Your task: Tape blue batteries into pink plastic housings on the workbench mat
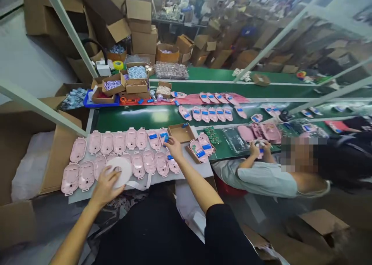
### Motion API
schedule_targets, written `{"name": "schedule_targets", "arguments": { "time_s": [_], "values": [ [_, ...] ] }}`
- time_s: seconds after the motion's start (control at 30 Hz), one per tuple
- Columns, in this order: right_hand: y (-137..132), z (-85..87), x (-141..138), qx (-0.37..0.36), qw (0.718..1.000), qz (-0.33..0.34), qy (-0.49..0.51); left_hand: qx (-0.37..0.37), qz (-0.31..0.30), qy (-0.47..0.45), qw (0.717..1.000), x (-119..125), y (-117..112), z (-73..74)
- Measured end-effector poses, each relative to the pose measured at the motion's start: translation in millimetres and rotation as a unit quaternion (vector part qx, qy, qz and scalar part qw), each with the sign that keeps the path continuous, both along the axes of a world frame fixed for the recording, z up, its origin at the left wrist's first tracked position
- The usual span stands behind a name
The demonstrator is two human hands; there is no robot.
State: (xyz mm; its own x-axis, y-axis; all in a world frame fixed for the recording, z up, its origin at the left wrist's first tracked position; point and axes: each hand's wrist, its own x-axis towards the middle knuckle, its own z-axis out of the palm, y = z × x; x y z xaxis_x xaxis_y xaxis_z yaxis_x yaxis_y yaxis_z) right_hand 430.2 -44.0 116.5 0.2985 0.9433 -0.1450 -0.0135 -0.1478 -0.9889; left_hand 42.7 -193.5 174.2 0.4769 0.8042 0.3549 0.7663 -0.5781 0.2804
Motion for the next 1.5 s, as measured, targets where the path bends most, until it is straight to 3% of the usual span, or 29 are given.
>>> {"name": "schedule_targets", "arguments": {
  "time_s": [0.07, 0.1, 0.17, 0.23, 0.3, 0.47, 0.67, 0.9, 1.07, 1.17, 1.23, 1.3, 1.37, 1.4, 1.5],
  "values": [
    [33, -24.9, -21, -0.045, 0.98, 0.123, -0.148, 0.042, 0.085, -0.03, 0.995, -27, -17, -2.6],
    [50, -36.5, -34, -0.06, 0.954, 0.18, -0.234, 0.054, 0.124, -0.036, 0.99, -37, -29, -3.2],
    [88, -58.0, -60, -0.078, 0.868, 0.294, -0.392, 0.062, 0.19, -0.032, 0.979, -45, -56, -2.5],
    [122, -77.6, -83, -0.085, 0.789, 0.385, -0.471, 0.056, 0.241, -0.02, 0.969, -43, -81, 0.1],
    [147, -94.9, -101, -0.083, 0.752, 0.439, -0.485, 0.037, 0.282, -0.005, 0.959, -34, -96, 2.5],
    [161, -121.1, -123, -0.062, 0.73, 0.472, -0.491, -0.007, 0.32, 0.02, 0.947, -19, -102, 3.6],
    [154, -128.9, -117, -0.09, 0.723, 0.463, -0.505, -0.023, 0.325, 0.016, 0.945, -22, -93, 1.4],
    [159, -135.2, -124, -0.117, 0.682, 0.485, -0.535, -0.038, 0.305, 0.007, 0.952, -28, -82, -3.0],
    [170, -123.3, -132, -0.117, 0.67, 0.511, -0.526, -0.049, 0.272, -0.018, 0.961, -24, -66, -11.4],
    [173, -97.7, -132, -0.101, 0.663, 0.528, -0.521, -0.1, 0.282, -0.055, 0.953, -13, -48, -14.6],
    [162, -71.9, -130, -0.097, 0.693, 0.499, -0.512, -0.12, 0.285, -0.083, 0.947, -2, -28, -14.0],
    [132, -43.2, -122, -0.104, 0.778, 0.434, -0.442, -0.105, 0.259, -0.093, 0.955, 12, -1, -11.5],
    [82, -16.9, -112, -0.109, 0.873, 0.389, -0.275, -0.064, 0.187, -0.076, 0.977, 24, 33, -8.0],
    [51, -6.3, -107, -0.11, 0.896, 0.395, -0.17, -0.039, 0.14, -0.061, 0.988, 30, 52, -6.3],
    [-43, 11.0, -99, -0.154, 0.869, 0.465, 0.065, 0.011, 0.027, -0.024, 0.999, 45, 108, -4.5]
  ]
}}
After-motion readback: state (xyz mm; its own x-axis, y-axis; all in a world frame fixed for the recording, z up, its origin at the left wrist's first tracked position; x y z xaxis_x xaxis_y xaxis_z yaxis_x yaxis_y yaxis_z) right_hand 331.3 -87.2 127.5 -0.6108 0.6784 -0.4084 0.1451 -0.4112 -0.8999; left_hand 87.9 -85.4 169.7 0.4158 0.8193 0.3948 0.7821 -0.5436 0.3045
